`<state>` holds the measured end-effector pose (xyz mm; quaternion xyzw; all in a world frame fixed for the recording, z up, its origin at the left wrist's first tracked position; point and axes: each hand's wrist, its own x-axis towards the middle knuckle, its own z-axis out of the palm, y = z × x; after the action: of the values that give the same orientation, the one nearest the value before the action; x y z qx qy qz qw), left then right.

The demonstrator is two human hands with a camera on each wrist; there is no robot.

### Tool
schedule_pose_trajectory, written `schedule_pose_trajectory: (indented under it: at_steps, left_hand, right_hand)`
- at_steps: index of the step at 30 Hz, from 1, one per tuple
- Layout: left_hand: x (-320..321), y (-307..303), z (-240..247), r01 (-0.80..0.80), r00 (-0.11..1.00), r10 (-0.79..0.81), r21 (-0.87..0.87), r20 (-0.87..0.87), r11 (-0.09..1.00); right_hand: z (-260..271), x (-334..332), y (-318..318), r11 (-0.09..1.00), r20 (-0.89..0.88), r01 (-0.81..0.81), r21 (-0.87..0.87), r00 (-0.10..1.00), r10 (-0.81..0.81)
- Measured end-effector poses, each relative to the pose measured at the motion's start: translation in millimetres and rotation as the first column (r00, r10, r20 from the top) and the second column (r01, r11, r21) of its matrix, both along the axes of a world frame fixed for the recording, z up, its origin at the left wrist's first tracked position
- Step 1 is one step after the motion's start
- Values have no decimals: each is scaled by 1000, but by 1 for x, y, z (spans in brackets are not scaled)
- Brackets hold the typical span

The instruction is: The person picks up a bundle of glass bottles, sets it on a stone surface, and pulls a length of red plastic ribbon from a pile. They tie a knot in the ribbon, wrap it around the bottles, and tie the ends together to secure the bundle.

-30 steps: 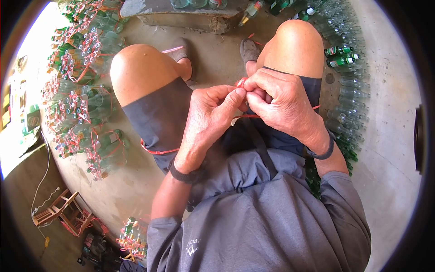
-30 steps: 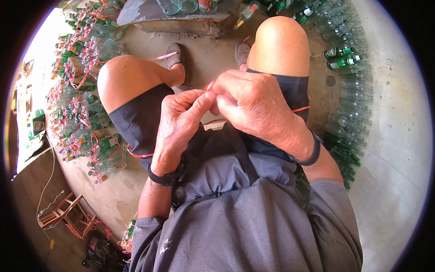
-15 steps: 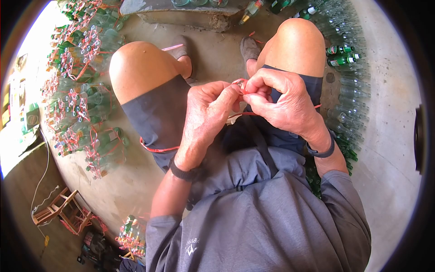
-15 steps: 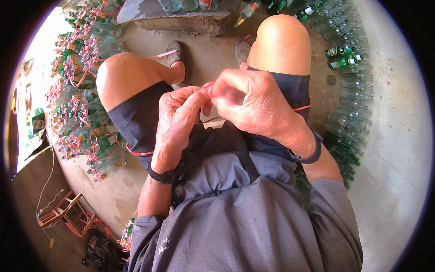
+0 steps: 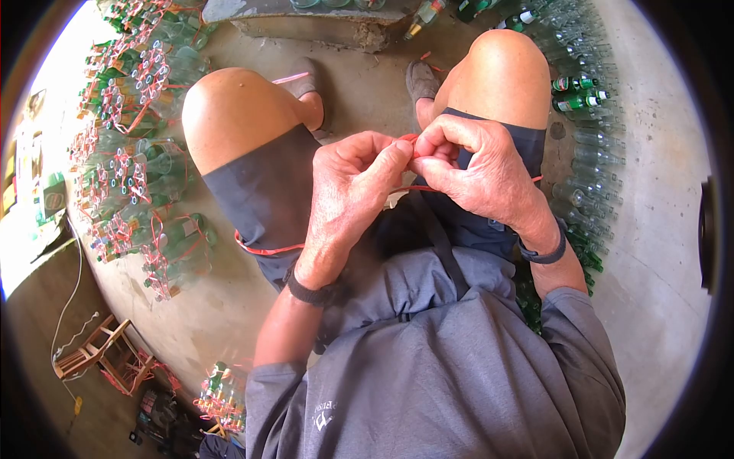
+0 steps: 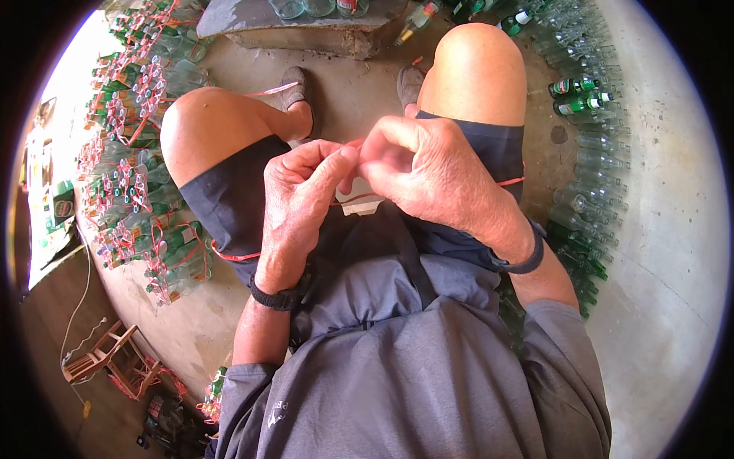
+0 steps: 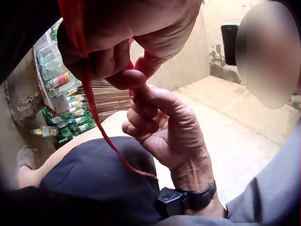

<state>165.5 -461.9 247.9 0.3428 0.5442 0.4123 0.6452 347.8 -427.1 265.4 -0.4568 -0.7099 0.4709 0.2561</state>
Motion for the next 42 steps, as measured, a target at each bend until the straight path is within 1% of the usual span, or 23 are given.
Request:
schedule_pose_trajectory:
  at_steps: [2,4,6,8,9,11,14,16,18,19,20,22,24,27,28,29,30,32,33,36,40,42]
  left_hand:
    - [0,0,2,-3,1000,3,-19,-7,1000]
    - [0,0,2,-7,1000,6,-39,-15,999]
    - [0,-1,-3,-24,999,25,-27,26,999]
    - [-2,-1,-1,-34,998,35,-26,46,999]
    - [-2,-1,0,-43,997,44,-24,67,999]
    - [-4,0,-3,-46,995,50,-41,82,998]
    - [-3,-1,-4,-57,991,62,-49,122,997]
    - [-3,-2,-4,-67,987,71,-37,147,997]
    - [-3,-2,-3,-37,986,35,10,162,999]
    - [-2,-2,-3,-38,986,36,10,162,999]
    - [-1,-2,-1,-40,989,39,8,146,999]
    - [-1,-1,-2,-43,991,42,6,130,999]
    - [-3,-2,-7,-35,975,39,-19,219,999]
    - [-6,-1,-8,-1,983,10,-50,183,999]
    - [-4,-1,-9,-2,983,11,-51,183,999]
    - [-1,-2,-10,-35,979,43,-42,200,999]
    - [1,-2,-10,-68,974,74,-34,216,997]
    - [-1,-2,-9,-57,978,62,-27,198,998]
    - [-2,-2,-8,-46,982,48,-19,180,999]
    - [1,-2,-8,-52,975,48,14,215,999]
    - [3,-2,-7,-60,976,56,14,212,998]
    - [2,-2,-9,-55,985,52,14,165,998]
  right_hand:
    - [0,0,-2,1000,-39,-19,-17,999,18]
    - [2,-1,0,999,-32,-19,-30,999,18]
    - [4,-1,1,999,-25,-20,-41,1000,19]
    - [5,0,2,995,-94,6,-101,995,-15]
    - [3,0,2,995,-94,5,-101,995,-15]
    - [-2,1,2,967,-284,23,-253,954,-97]
    - [-2,2,5,967,-261,-4,-254,963,-65]
    - [-2,1,4,965,-261,14,-264,962,-85]
    - [-3,1,4,961,-262,29,-274,960,-104]
    - [-4,2,4,969,-226,23,-247,971,-81]
    - [-4,3,5,975,-188,17,-220,980,-60]
    - [-4,3,5,975,-199,15,-223,978,-60]
    - [-4,3,5,974,-210,13,-226,976,-62]
    - [-5,3,4,980,-189,8,-201,981,-47]
    - [-7,3,3,973,-231,2,-230,971,-57]
    - [-7,4,3,966,-272,-6,-258,960,-67]
    - [-7,4,4,966,-272,-6,-259,960,-67]
    - [-8,5,6,949,-336,-23,-315,938,-89]
    - [-9,5,6,949,-336,-23,-315,938,-89]
    - [-11,5,7,957,-333,-22,-290,940,-79]
    - [-11,5,5,977,-256,-7,-211,965,-49]
    - [-11,5,5,984,-229,-4,-180,973,-38]
